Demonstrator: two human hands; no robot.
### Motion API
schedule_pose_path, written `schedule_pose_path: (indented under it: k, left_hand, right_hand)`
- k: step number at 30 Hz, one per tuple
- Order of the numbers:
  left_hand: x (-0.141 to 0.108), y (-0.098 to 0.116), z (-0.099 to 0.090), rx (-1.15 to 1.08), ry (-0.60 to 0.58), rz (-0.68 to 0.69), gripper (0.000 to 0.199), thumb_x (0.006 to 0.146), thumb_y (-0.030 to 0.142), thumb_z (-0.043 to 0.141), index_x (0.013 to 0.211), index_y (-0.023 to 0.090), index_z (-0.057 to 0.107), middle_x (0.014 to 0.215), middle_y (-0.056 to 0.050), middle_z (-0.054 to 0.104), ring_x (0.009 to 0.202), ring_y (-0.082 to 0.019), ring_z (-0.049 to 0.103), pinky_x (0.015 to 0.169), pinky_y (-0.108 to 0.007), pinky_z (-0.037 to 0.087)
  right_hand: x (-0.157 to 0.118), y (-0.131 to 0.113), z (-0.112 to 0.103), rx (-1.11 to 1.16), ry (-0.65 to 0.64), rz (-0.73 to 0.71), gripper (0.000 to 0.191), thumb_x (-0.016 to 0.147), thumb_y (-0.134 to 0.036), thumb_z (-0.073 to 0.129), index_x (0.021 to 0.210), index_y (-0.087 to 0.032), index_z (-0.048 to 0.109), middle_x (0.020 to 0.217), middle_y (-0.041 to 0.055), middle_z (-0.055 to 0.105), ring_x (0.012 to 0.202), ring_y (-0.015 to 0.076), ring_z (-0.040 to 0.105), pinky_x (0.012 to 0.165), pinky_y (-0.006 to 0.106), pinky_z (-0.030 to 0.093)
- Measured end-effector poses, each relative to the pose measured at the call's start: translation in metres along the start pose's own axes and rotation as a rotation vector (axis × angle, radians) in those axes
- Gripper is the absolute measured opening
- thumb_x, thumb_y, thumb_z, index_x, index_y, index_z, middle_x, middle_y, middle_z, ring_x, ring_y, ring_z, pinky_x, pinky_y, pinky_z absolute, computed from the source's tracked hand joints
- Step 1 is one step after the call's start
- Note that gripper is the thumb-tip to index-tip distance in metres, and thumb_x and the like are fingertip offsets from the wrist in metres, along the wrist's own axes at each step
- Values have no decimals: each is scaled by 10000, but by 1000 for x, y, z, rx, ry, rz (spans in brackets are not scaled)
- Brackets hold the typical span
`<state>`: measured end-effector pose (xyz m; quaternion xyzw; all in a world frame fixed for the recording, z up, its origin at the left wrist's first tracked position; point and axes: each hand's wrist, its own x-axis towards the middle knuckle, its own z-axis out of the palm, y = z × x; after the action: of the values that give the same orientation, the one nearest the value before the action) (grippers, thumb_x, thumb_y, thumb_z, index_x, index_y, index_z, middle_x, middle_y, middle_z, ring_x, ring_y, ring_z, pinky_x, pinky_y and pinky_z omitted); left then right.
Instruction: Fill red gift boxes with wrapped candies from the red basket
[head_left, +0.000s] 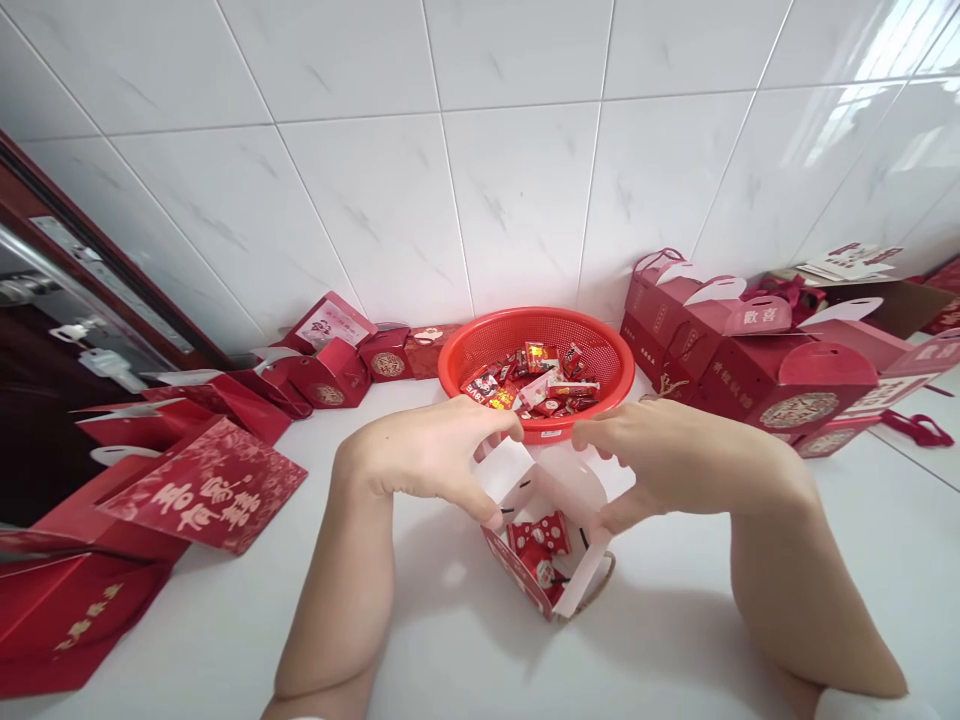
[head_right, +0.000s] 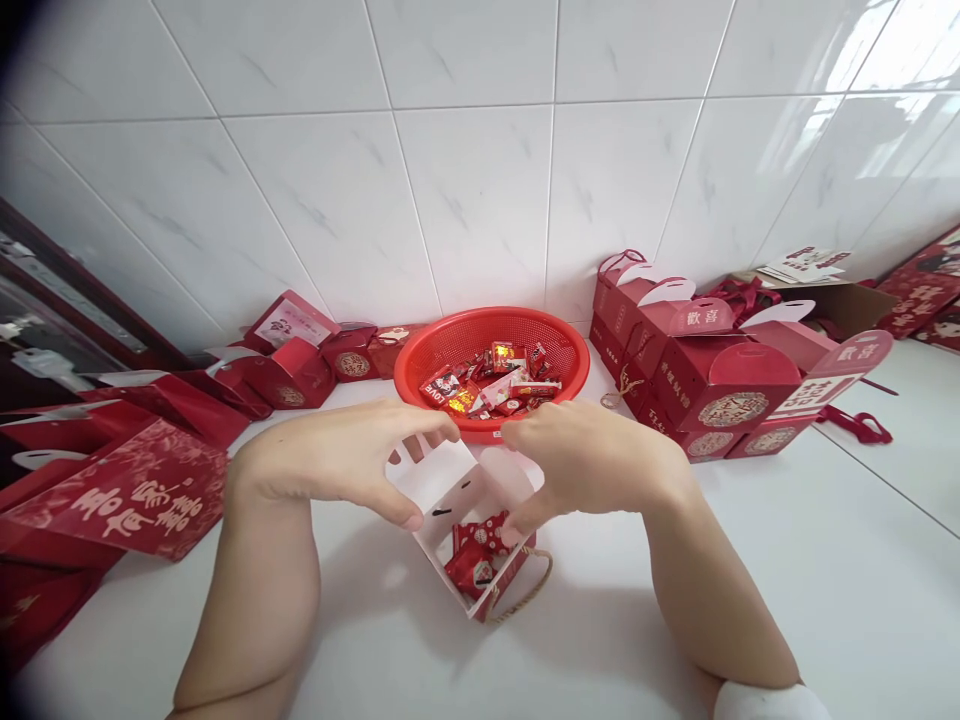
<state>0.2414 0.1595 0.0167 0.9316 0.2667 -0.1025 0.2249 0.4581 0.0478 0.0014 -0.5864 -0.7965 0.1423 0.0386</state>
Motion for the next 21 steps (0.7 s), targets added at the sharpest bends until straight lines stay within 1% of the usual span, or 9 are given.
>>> schedule_pose_path:
  k: [2, 5, 7, 9, 12, 15, 17, 19, 21]
  left_hand:
    - [0, 2, 0, 4, -31, 11, 608, 616, 467, 819, 1151, 236, 643, 1059, -30, 673, 938, -233, 624, 687, -257, 424]
    - [-1, 7, 2, 3, -47, 59, 534, 626, 448, 818, 1082, 232, 644, 1027, -18, 669, 920, -219, 626, 664, -247, 423]
    - [-2, 10, 3, -15, -70, 110, 437, 633, 398, 816, 995, 225, 645, 990, -6, 672, 897, -203, 636, 657, -240, 427]
    - [-1, 12, 6, -54, -109, 190, 330, 653, 349, 805, 904, 214, 639, 952, 3, 682, 875, -192, 647, 657, -238, 435]
    - [3, 17, 10, -93, -165, 305, 236, 708, 347, 784, 817, 206, 629, 911, -1, 709, 841, -185, 653, 658, -247, 446]
    - [9, 22, 14, -53, -231, 303, 297, 742, 462, 777, 813, 206, 643, 876, -11, 725, 789, -187, 644, 627, -258, 441]
    - [11, 22, 17, -41, -270, 279, 360, 713, 519, 794, 828, 209, 652, 884, -18, 729, 799, -200, 648, 608, -259, 436]
    - [12, 19, 21, -55, -267, 282, 354, 689, 487, 814, 845, 212, 654, 928, -21, 730, 844, -209, 651, 626, -258, 439]
    - [10, 13, 26, -76, -226, 292, 285, 713, 415, 789, 846, 212, 640, 951, -19, 719, 857, -203, 642, 659, -260, 443]
  right_hand:
    - [-2, 4, 0, 35, -32, -42, 394, 672, -550, 805, 816, -228, 629, 733, 17, 629, 622, 186, 572, 518, 285, 338]
    - [-1, 5, 2, 20, -63, -48, 409, 653, -546, 814, 855, -230, 648, 781, 21, 645, 662, 193, 584, 515, 278, 340]
    - [3, 1, 4, -13, -84, -9, 354, 694, -504, 798, 851, -223, 651, 809, 28, 656, 688, 196, 595, 522, 276, 345]
    - [7, -6, 9, -41, -85, 46, 282, 752, -454, 766, 809, -209, 639, 819, 41, 662, 712, 204, 609, 529, 276, 344]
    - [12, -13, 21, -65, -54, 88, 273, 801, -434, 741, 761, -196, 612, 780, 51, 657, 714, 217, 625, 537, 281, 328]
    - [8, -14, 38, -24, 11, 128, 296, 834, -464, 727, 899, -191, 632, 823, 66, 686, 751, 238, 650, 569, 288, 356]
    - [2, -11, 52, 25, 87, 174, 371, 850, -500, 708, 1022, -181, 628, 910, 92, 705, 794, 259, 665, 611, 306, 413]
    - [-5, -6, 66, 92, 181, 167, 447, 858, -496, 704, 1158, -180, 608, 1026, 117, 704, 851, 271, 674, 669, 340, 481]
    - [-10, -1, 81, 185, 299, 64, 477, 884, -434, 691, 1284, -206, 570, 1172, 136, 673, 965, 273, 672, 778, 389, 536]
